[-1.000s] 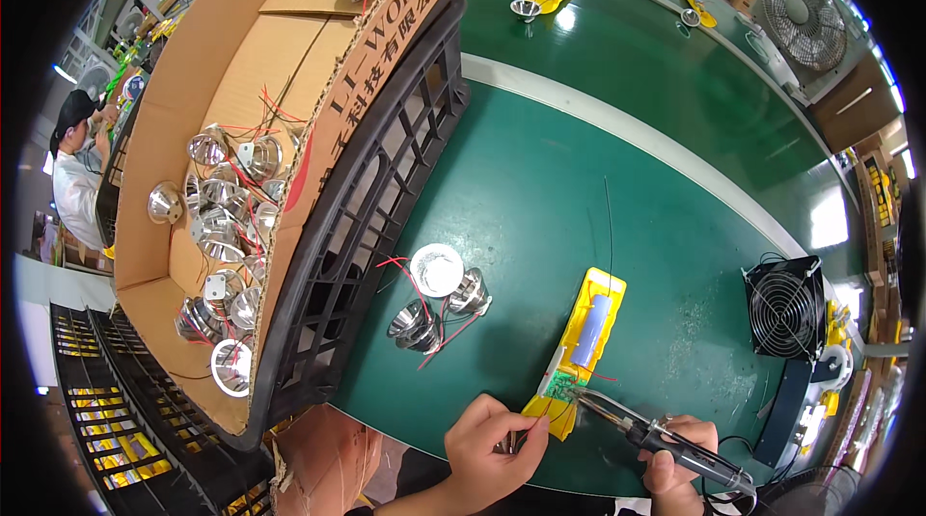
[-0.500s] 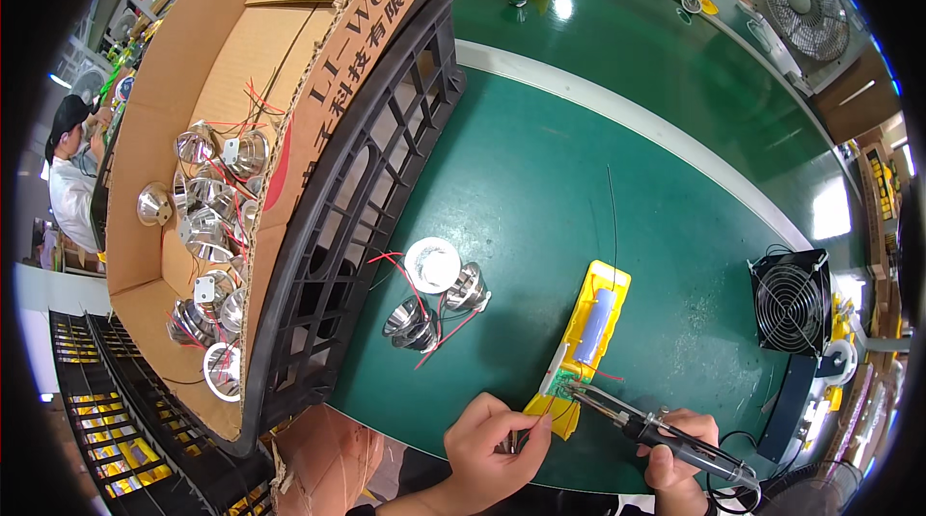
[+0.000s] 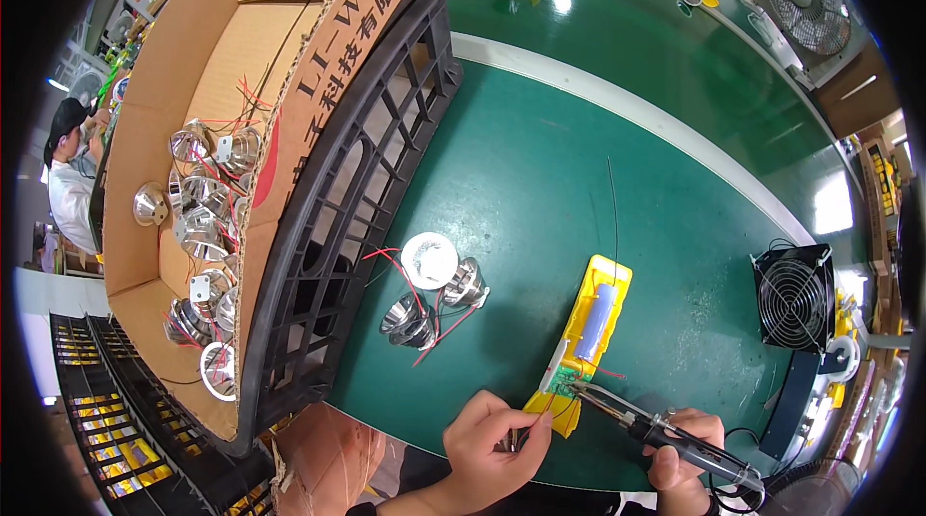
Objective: The person assembles flashlights by soldering wires to circuit boards inside flashlight housings with a soldering iron and placing the assembled flashlights onto a conveyor belt.
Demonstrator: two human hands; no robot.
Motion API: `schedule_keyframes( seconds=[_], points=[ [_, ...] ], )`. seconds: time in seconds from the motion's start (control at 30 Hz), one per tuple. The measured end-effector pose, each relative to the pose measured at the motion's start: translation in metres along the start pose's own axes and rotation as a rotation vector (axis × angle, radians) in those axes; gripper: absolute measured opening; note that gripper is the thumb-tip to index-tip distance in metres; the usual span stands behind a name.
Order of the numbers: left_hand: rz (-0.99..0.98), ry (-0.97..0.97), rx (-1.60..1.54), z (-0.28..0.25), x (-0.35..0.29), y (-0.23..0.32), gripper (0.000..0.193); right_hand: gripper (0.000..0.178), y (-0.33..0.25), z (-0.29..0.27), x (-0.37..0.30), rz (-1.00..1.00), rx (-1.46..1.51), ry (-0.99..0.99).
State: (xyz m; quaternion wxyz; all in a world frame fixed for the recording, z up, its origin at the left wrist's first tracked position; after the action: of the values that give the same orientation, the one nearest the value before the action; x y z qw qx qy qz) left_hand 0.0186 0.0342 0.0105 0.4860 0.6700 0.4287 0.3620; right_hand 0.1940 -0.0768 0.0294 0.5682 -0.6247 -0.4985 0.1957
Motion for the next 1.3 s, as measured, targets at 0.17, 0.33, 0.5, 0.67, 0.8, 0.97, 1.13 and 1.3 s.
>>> schedule_keyframes(
  seconds=[0.17, 0.33, 0.5, 0.67, 0.8, 0.97, 1.13, 1.3],
  points=[
    [0.001, -0.007, 0.008, 0.001, 0.001, 0.001, 0.011, 0.029, 0.001, 0.0, 0.0, -0.02, 0.002, 0.022],
    [0.004, 0.014, 0.023, -0.001, -0.004, -0.005, 0.01, 0.031, 0.001, 0.001, 0.001, -0.055, -0.029, 0.011],
    [0.003, 0.031, 0.013, -0.001, -0.004, 0.0, 0.009, 0.034, -0.002, -0.008, -0.005, -0.065, -0.048, 0.04],
    [0.011, 0.074, 0.007, -0.003, -0.007, 0.0, 0.007, 0.041, -0.008, -0.004, -0.003, 0.012, -0.059, 0.134],
    [0.216, 0.083, 0.176, -0.009, -0.006, -0.001, 0.014, 0.04, -0.009, -0.007, -0.004, -0.091, -0.127, 0.164],
    [0.162, 0.116, 0.003, -0.005, -0.013, -0.006, 0.014, 0.032, -0.005, -0.014, -0.005, -0.176, -0.121, 0.048],
    [0.153, 0.127, 0.162, -0.002, -0.011, -0.002, 0.014, 0.031, -0.008, -0.011, 0.002, -0.236, -0.169, 0.013],
    [0.186, 0.084, 0.199, 0.001, -0.006, 0.0, 0.015, 0.029, -0.003, -0.011, -0.002, -0.167, -0.088, -0.005]
  ],
)
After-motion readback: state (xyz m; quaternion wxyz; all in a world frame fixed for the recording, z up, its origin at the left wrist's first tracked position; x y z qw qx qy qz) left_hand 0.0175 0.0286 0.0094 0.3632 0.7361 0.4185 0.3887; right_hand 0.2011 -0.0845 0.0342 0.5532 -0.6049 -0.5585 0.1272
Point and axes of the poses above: each hand's wrist, its own x-axis towards the middle knuckle, its own z-axis out of the palm, y = z × x, the point moved 2 cm from there along x, towards the middle knuckle, and after that the axes turned 3 degrees about -y, right-handed, at the moved point
